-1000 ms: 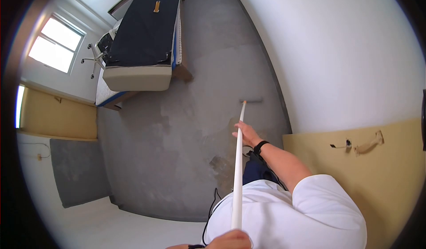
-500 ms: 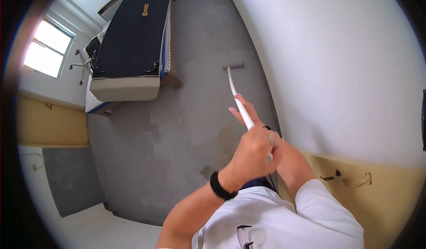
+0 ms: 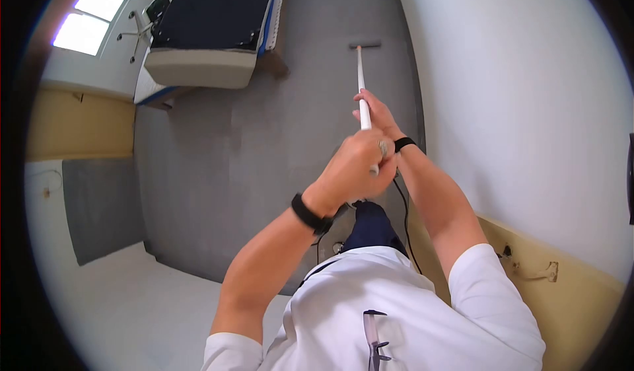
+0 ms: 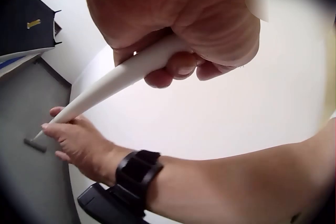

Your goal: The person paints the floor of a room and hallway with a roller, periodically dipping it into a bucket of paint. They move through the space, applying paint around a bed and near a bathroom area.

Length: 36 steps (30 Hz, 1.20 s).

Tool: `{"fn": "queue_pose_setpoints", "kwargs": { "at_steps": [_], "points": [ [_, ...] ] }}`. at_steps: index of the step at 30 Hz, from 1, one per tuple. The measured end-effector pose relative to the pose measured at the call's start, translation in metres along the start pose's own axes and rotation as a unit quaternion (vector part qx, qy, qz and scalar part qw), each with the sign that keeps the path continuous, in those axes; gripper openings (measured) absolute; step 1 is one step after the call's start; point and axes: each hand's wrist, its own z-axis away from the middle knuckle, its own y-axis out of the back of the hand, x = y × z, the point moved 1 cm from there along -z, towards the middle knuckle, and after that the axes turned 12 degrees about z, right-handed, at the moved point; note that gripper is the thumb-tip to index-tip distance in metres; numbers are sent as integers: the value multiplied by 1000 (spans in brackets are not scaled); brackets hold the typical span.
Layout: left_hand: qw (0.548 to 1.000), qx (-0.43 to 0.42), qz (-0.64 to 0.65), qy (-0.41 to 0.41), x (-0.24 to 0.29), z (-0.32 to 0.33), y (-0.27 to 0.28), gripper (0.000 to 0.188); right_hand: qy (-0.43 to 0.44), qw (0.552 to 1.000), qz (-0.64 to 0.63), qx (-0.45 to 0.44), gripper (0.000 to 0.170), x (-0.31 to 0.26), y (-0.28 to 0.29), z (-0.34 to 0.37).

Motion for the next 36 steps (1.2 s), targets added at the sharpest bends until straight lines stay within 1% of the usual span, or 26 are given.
{"fn": "queue_pose_setpoints", "kwargs": {
  "at_steps": [1, 2, 3, 5, 7, 9, 11, 12, 13, 14, 15, 17, 19, 22, 23, 24, 25, 26, 27, 28, 29, 30, 31, 33, 35, 36],
  "points": [
    [1000, -7, -2, 3, 17, 15, 5, 19, 9, 1000, 19, 0, 34, 19, -6, -5],
    [999, -17, -17, -26, 33, 33, 10, 19, 190, 947, 247, 81, 31, 40, -15, -7],
    [997, -27, -32, -58, 50, 52, 15, 19, 359, 804, 448, 155, 29, 60, -25, -6],
    [998, -30, 1, -63, 89, 93, 24, 23, 353, 803, 462, 130, 27, 94, -43, 4],
    [995, -47, 43, -74, 128, 135, 33, 25, 265, 844, 461, 70, 26, 123, -61, 31],
    [992, -66, 106, -24, 175, 173, 41, 23, 259, 837, 477, 66, 25, 154, -80, 63],
    [989, -87, 112, -34, 215, 214, 43, 25, 257, 831, 491, 54, 24, 188, -101, 96],
    [991, -76, 105, -33, 233, 227, 43, 25, 249, 841, 478, 36, 23, 202, -110, 111],
    [986, -57, 146, -51, 251, 240, 41, 28, 243, 850, 467, 12, 21, 218, -119, 127],
    [980, -34, 182, -71, 265, 256, 39, 31, 254, 843, 475, 3, 20, 232, -130, 143],
    [982, -16, 171, -75, 275, 275, 37, 31, 264, 834, 485, -4, 19, 246, -138, 159],
    [976, 2, 200, -85, 292, 312, 37, 31, 229, 841, 489, -24, 17, 258, -157, 190],
    [976, 49, 191, -91, 304, 347, 29, 31, 277, 821, 500, -11, 17, 260, -164, 206],
    [962, 147, 203, -111, 307, 400, 22, 33, 310, 785, 536, -29, 17, 247, -168, 212],
    [960, 181, 182, -112, 305, 416, 20, 33, 272, 779, 560, -73, 15, 239, -170, 213],
    [959, 201, 165, -117, 301, 429, 15, 33, 297, 755, 577, -97, 15, 243, -167, 209],
    [955, 226, 146, -121, 298, 439, 11, 33, 242, 770, 579, -117, 16, 240, -166, 212],
    [959, 214, 127, -138, 299, 450, -9, 33, 302, 756, 565, -134, 17, 251, -157, 204],
    [961, 205, 119, -143, 296, 457, -14, 34, 269, 774, 547, -174, 17, 257, -147, 196],
    [950, 247, 116, -151, 295, 457, -27, 34, 164, 818, 526, -165, 19, 255, -141, 203],
    [936, 290, 110, -166, 293, 461, -36, 34, 134, 824, 521, -179, 21, 268, -126, 180],
    [918, 352, 86, -160, 290, 463, -45, 34, 155, 782, 567, -207, 22, 248, -140, 189],
    [905, 379, 107, -162, 284, 462, -52, 33, 181, 738, 609, -227, 23, 222, -153, 194],
    [874, 438, 116, -174, 276, 459, -56, 33, 294, 637, 662, -263, 26, 216, -147, 166],
    [869, 447, 121, -173, 269, 454, -57, 32, 250, 634, 655, -326, 27, 221, -132, 121],
    [847, 484, 111, -189, 262, 451, -57, 33, 242, 612, 667, -350, 27, 214, -142, 116]
  ]
}}
